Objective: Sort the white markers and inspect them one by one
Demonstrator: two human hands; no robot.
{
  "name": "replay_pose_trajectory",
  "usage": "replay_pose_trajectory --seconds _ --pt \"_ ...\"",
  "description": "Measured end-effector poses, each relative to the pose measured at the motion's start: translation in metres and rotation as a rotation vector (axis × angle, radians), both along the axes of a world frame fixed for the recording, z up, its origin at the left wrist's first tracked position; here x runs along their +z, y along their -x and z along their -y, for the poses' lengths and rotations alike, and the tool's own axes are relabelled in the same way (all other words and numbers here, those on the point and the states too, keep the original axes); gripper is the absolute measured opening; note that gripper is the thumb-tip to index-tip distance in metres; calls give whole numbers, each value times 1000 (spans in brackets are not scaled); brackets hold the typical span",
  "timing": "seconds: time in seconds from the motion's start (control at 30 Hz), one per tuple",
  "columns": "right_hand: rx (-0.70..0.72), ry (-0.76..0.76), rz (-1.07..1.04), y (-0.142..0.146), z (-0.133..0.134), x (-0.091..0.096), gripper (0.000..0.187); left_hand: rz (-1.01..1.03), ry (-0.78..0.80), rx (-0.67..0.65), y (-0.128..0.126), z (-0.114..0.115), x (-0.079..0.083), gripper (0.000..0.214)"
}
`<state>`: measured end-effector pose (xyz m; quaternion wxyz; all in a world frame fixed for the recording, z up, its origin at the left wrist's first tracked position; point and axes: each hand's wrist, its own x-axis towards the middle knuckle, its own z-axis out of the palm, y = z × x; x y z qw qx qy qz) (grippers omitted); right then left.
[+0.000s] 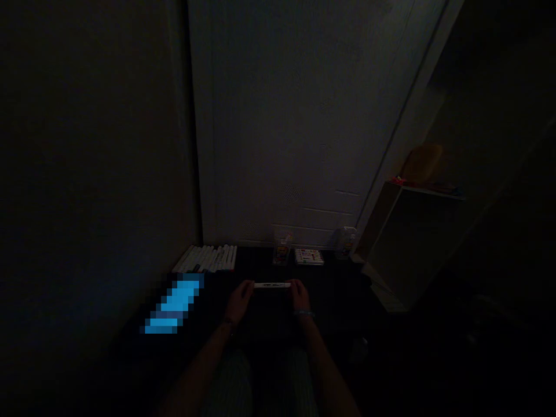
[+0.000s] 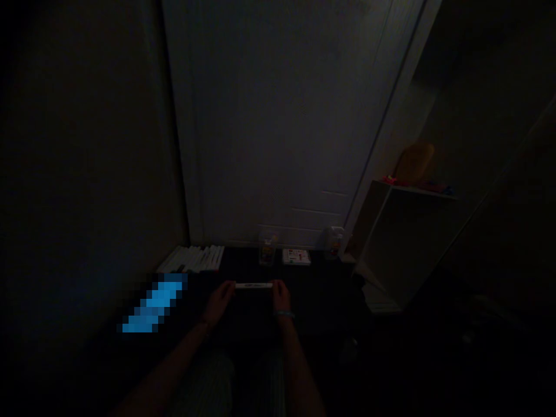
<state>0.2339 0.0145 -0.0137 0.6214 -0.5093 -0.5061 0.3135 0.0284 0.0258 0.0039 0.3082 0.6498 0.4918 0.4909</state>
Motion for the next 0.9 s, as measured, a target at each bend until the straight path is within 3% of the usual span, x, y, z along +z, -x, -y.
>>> replay_pose_trajectory --seconds 0.7,0.9 --pt "-7 11 -15 2 3 4 33 27 32 48 -3 -1 1 43" --pt "-29 -9 -16 1 4 3 31 40 43 8 -2 1 3 40"
